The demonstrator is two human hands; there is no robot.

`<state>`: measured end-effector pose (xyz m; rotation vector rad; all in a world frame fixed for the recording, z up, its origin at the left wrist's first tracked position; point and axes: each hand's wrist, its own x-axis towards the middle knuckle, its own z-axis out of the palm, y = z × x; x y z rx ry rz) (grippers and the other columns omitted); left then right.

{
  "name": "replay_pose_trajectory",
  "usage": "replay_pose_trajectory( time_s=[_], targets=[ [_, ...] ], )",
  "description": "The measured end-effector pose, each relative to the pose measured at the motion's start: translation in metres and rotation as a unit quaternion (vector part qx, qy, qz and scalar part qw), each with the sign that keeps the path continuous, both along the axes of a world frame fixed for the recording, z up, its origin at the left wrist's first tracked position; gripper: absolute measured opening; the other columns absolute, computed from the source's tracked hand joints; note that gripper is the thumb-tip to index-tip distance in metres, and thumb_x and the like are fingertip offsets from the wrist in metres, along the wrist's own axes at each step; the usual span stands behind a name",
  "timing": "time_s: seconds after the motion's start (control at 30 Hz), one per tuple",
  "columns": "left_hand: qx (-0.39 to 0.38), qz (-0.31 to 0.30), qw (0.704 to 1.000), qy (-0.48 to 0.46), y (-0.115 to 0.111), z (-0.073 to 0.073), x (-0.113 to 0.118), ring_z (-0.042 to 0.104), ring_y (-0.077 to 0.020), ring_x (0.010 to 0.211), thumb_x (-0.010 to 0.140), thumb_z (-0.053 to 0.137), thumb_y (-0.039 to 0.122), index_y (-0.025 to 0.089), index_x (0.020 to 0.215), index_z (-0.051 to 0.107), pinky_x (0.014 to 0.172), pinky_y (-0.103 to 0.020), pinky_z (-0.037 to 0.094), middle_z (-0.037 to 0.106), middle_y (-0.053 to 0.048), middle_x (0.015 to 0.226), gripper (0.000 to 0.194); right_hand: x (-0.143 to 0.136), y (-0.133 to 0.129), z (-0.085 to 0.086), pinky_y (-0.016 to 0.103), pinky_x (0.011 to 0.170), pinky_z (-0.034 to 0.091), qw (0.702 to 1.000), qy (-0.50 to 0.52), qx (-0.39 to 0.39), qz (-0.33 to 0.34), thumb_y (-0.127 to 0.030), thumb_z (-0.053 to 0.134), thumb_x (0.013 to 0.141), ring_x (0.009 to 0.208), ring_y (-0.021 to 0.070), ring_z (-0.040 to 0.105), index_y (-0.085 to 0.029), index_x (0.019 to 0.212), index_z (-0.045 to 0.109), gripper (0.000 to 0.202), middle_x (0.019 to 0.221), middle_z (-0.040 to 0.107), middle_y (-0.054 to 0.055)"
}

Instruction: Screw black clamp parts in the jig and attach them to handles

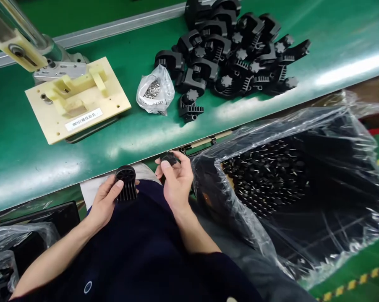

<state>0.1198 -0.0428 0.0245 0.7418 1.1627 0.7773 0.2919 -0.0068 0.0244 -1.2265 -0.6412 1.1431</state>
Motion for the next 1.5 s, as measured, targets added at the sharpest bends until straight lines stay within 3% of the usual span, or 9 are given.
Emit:
replay_pose_trajectory(
  time_s=[0.07, 0.17, 0.27, 0.4, 0.67, 1.0, 1.5],
  targets=[
    [0.007, 0.015, 1.0, 0.018, 0.005, 0.0, -0.002, 0.061, -0.0215, 0.094, 0.089, 0.054, 0.05, 0.019, 0.1, 0.063, 0.091, -0.036, 0.047, 0.066, -0.005, 0.096, 0.034, 0.007, -0.006, 0.003, 0.023, 0.046, 0.048, 0.994, 0.022, 0.036, 0.099, -0.035, 0.075, 0.076, 0.052, 0.0099, 0.059, -0.023, 0.099, 0.057, 0.031, 0.081, 0.07, 0.001],
    [0.041, 0.004, 0.998, 0.052, 0.012, 0.006, -0.002, 0.059, -0.02, 0.09, 0.09, 0.052, 0.048, 0.02, 0.1, 0.062, 0.086, -0.033, 0.047, 0.064, -0.005, 0.097, 0.032, 0.012, -0.016, 0.009, 0.026, 0.047, 0.05, 0.95, 0.092, 0.084, 0.287, -0.032, 0.071, 0.081, 0.056, 0.0125, 0.063, -0.026, 0.102, 0.064, 0.023, 0.088, 0.071, 0.004],
    [0.092, -0.033, 0.99, 0.103, 0.015, 0.018, -0.002, 0.058, -0.0195, 0.091, 0.094, 0.046, 0.044, 0.02, 0.109, 0.061, 0.085, -0.032, 0.047, 0.065, -0.005, 0.098, 0.032, 0.011, -0.021, 0.011, 0.026, 0.05, 0.052, 0.92, 0.116, 0.094, 0.362, -0.027, 0.068, 0.084, 0.061, 0.0119, 0.064, -0.029, 0.106, 0.066, 0.022, 0.092, 0.07, 0.004],
    [0.128, -0.079, 0.978, 0.146, 0.014, 0.029, -0.002, 0.059, -0.0199, 0.096, 0.096, 0.043, 0.04, 0.019, 0.113, 0.06, 0.087, -0.031, 0.045, 0.066, -0.006, 0.105, 0.032, 0.008, -0.021, 0.008, 0.024, 0.052, 0.053, 0.919, 0.132, 0.067, 0.366, -0.027, 0.07, 0.082, 0.059, 0.0096, 0.063, -0.026, 0.104, 0.067, 0.021, 0.092, 0.07, 0.004],
    [0.165, -0.125, 0.962, 0.18, 0.009, 0.032, 0.0, 0.061, -0.0208, 0.1, 0.096, 0.045, 0.033, 0.017, 0.119, 0.056, 0.089, -0.031, 0.044, 0.066, -0.008, 0.113, 0.031, 0.009, -0.026, -0.002, 0.022, 0.053, 0.055, 0.928, 0.145, 0.041, 0.341, -0.026, 0.074, 0.079, 0.064, 0.0098, 0.065, -0.025, 0.101, 0.069, 0.023, 0.089, 0.07, 0.003],
    [0.186, -0.119, 0.955, 0.198, 0.007, 0.033, 0.002, 0.062, -0.0212, 0.099, 0.094, 0.048, 0.03, 0.017, 0.118, 0.057, 0.088, -0.032, 0.046, 0.067, -0.009, 0.111, 0.029, 0.01, -0.03, -0.01, 0.023, 0.047, 0.052, 0.945, 0.135, 0.006, 0.297, -0.036, 0.079, 0.072, 0.054, 0.0106, 0.063, -0.02, 0.095, 0.063, 0.033, 0.086, 0.071, 0.005],
    [0.193, -0.057, 0.956, 0.214, 0.005, 0.028, 0.003, 0.064, -0.0209, 0.095, 0.092, 0.051, 0.033, 0.016, 0.114, 0.059, 0.086, -0.033, 0.05, 0.069, -0.009, 0.104, 0.029, 0.006, -0.028, 0.0, 0.021, 0.049, 0.049, 0.93, 0.135, 0.084, 0.331, -0.026, 0.071, 0.082, 0.056, 0.0089, 0.062, -0.025, 0.098, 0.06, 0.02, 0.094, 0.071, 0.006]
  ],
)
